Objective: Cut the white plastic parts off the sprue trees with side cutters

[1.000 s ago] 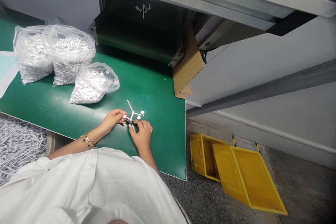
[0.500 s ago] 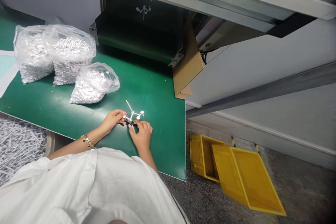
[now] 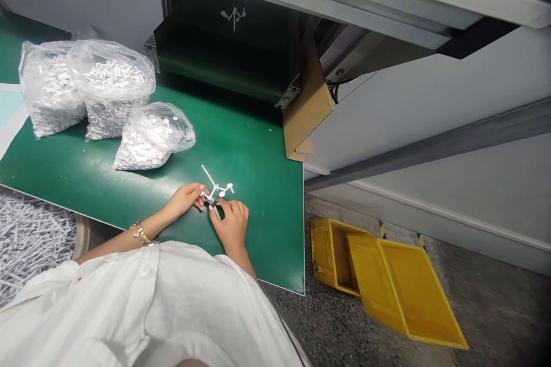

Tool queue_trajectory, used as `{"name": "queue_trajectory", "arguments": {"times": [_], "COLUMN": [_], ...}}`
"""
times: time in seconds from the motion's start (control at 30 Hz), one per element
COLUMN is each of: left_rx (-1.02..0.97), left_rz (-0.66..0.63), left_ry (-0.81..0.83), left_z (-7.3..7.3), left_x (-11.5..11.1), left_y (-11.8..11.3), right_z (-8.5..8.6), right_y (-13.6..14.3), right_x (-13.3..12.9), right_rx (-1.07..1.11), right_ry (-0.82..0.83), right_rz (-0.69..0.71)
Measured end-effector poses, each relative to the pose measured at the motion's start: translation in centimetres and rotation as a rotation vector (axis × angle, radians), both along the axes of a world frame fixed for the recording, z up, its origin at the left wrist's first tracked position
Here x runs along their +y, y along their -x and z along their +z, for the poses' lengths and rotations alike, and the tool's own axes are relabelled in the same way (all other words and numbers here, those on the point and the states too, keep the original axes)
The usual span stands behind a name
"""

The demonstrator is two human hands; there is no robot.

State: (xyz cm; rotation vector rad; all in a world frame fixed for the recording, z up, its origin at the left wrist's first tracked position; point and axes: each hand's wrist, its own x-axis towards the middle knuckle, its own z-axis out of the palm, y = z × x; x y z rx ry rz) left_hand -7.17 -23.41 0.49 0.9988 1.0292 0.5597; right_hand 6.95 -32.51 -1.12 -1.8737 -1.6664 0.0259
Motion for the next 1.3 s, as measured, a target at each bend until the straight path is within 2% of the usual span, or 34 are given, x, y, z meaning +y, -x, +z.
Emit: {"name": "queue_trajectory", "arguments": {"times": [0.2, 0.7, 1.13, 1.2, 1.3], "left_rx": [0.011, -0.070, -0.020, -0.028, -0.029], "left_rz": [-0.033, 0.064, 0.062, 0.067, 0.169], "left_ry": [-0.035, -0.060, -0.036, -0.032, -0.158], "left_z": [0.1, 0.1, 0.2, 0.4, 1.7], "left_x": [-0.1, -0.7, -1.0, -1.0, -0.1], "left_y": [0.1, 0.1, -0.6, -0.7, -0.1], "right_z": [0.1, 0.5, 0.1, 0.0, -0.3], "right_y": [0.1, 0.3, 0.1, -0.1, -0.4], "right_x": [-0.1, 0.0, 0.0, -0.1, -0.2], "right_rx": [-0.014, 0.012, -0.044, -0.058, -0.029], "right_ry": [0.001, -0.014, -0.024, -0.064, -0.109], "right_rz": [0.010, 0.003, 0.021, 0.034, 0.045]}}
